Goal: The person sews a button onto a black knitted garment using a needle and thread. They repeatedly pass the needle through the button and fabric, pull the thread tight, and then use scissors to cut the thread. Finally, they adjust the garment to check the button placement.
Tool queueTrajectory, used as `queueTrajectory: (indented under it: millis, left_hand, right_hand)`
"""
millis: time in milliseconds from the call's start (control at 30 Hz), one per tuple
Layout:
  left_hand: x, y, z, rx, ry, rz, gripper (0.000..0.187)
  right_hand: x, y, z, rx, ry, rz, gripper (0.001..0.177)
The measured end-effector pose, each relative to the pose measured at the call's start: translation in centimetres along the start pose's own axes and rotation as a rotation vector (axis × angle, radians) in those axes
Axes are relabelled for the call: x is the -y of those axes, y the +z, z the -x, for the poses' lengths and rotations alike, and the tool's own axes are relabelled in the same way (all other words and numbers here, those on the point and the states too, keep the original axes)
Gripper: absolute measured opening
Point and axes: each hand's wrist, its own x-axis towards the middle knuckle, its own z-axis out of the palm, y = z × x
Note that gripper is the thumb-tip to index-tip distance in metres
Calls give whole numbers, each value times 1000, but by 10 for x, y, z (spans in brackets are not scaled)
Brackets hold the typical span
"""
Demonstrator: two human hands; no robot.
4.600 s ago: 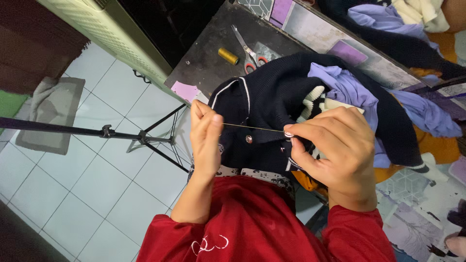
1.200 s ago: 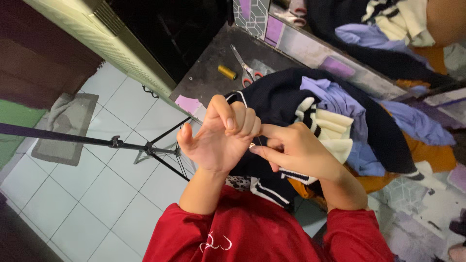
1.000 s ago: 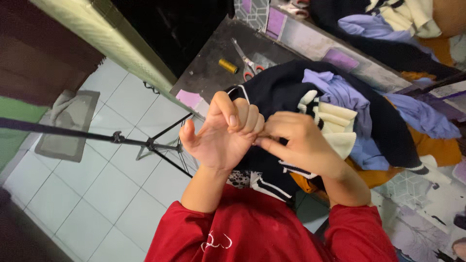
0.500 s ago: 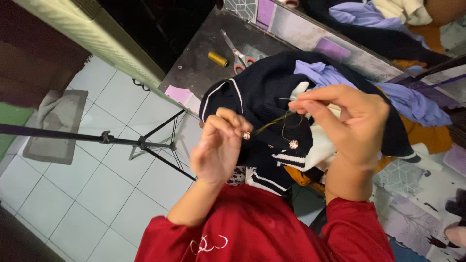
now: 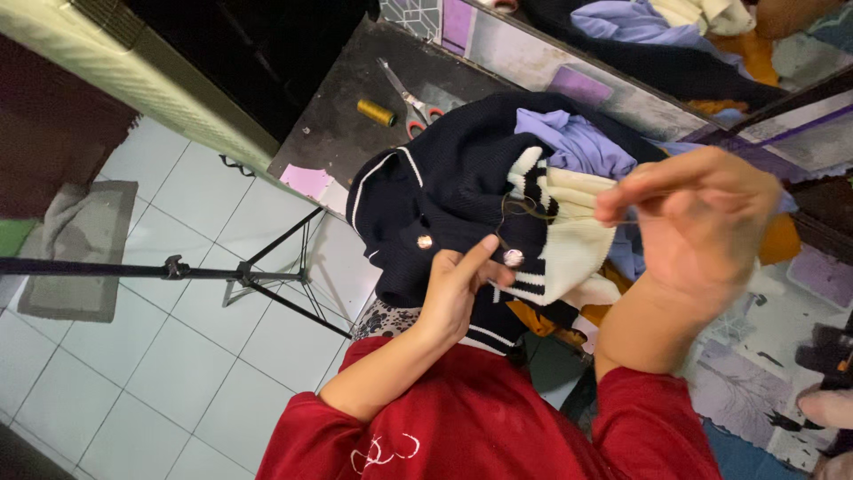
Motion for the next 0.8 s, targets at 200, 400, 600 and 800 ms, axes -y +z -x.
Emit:
queueTrajectory:
  millis: [200, 400, 600, 800]
  left_hand:
    - [-23, -1, 3, -108, 374, -62, 32]
    - [-56, 6, 4, -138, 354, 28, 42]
    - [-60, 5, 12, -82, 295, 33, 30]
    - [-69, 5, 35, 141, 247, -236, 18]
  right_hand:
    - [-10, -17, 16, 4, 165, 66, 22]
    - [26, -23, 41, -219, 250, 338, 16]
    - [26, 26, 41, -536, 256, 830, 11]
    - [-2, 57, 25, -180, 198, 531, 10]
